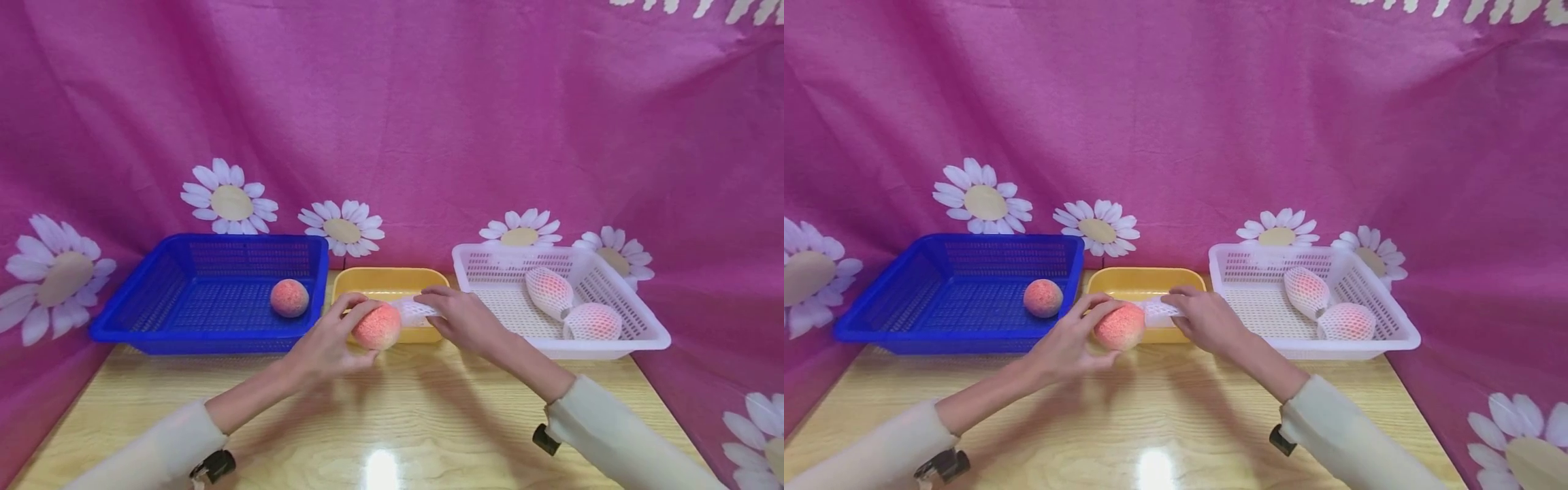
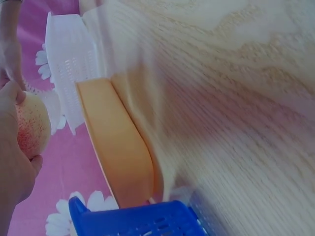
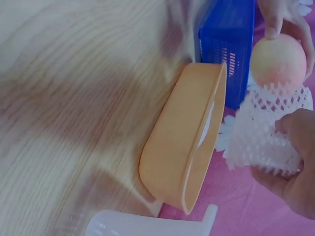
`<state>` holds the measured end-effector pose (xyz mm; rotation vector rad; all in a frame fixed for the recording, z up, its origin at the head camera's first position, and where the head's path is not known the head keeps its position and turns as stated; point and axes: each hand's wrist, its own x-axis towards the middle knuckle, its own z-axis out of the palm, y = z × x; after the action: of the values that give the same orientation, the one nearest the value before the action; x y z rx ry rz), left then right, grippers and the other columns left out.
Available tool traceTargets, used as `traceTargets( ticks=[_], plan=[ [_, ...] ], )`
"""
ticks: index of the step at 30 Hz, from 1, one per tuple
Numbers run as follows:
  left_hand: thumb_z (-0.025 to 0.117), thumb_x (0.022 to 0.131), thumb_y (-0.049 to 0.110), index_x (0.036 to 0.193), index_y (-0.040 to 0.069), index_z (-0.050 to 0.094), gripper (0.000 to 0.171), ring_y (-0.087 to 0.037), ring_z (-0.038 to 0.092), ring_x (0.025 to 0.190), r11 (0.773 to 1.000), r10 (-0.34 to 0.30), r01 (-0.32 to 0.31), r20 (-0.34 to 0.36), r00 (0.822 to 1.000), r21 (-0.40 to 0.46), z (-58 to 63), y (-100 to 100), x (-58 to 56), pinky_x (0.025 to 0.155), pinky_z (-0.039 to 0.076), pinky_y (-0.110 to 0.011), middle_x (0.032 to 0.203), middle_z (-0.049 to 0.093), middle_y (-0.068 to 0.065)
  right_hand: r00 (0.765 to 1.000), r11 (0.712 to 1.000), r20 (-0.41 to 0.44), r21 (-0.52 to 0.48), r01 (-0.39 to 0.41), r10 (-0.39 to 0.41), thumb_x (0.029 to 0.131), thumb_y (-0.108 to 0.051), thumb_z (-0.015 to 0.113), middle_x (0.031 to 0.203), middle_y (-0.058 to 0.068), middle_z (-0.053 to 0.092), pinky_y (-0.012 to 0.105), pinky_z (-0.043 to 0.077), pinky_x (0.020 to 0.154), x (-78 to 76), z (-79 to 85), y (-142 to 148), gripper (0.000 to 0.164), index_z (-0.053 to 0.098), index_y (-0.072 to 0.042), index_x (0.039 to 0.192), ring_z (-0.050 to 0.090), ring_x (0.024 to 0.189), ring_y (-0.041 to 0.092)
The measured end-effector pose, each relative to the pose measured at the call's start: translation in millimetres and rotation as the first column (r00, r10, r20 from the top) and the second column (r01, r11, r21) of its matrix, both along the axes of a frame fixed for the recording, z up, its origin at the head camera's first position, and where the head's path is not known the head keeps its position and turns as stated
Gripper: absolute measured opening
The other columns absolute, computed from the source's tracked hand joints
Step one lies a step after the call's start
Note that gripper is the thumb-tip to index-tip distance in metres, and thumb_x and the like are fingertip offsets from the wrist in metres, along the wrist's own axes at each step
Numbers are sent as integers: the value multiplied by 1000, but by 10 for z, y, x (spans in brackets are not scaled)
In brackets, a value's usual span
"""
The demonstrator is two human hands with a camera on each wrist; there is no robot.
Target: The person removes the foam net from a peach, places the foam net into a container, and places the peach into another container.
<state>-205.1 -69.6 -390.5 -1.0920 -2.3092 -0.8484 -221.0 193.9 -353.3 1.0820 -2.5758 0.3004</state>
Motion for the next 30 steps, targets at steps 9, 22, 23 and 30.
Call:
traceTargets(
  ticks=[9, 22, 23, 30],
  plan=[
    [77, 64, 27, 126, 17, 52, 67, -17, 48, 106, 999, 35, -34, -41, 999, 21, 36, -190, -10, 82, 48, -32, 120, 45, -5, 988, 998, -136, -19, 66, -68, 74, -2, 67, 106, 8, 65, 38, 40, 89, -215, -26, -37, 37, 66, -5, 111, 54, 99, 28],
    [78, 64, 30, 126, 18, 51, 69, -22, 50, 106, 995, 101, -101, 1, 995, 24, 91, -388, 9, 79, 49, -37, 121, 45, -8, 966, 988, -206, -19, 153, -153, 72, -7, 72, 91, 9, 65, 36, 42, 74, -476, -194, -120, 30, 70, -7, 102, 55, 84, 28],
    [78, 64, 30, 126, 18, 51, 69, -22, 50, 106, 994, 103, -103, 4, 995, 25, 91, -399, 8, 79, 49, -37, 122, 45, -7, 964, 987, -213, -21, 161, -161, 72, -7, 72, 90, 9, 64, 36, 41, 72, -493, -221, -126, 30, 70, -7, 102, 53, 82, 28],
    [77, 65, 32, 126, 17, 51, 68, -23, 50, 105, 995, 99, -99, -4, 995, 19, 78, -443, 6, 79, 50, -38, 121, 45, -9, 957, 983, -222, -46, 180, -185, 69, -4, 73, 84, 10, 57, 35, 40, 65, -561, -391, -186, 28, 69, -6, 97, 48, 71, 29]
  ],
)
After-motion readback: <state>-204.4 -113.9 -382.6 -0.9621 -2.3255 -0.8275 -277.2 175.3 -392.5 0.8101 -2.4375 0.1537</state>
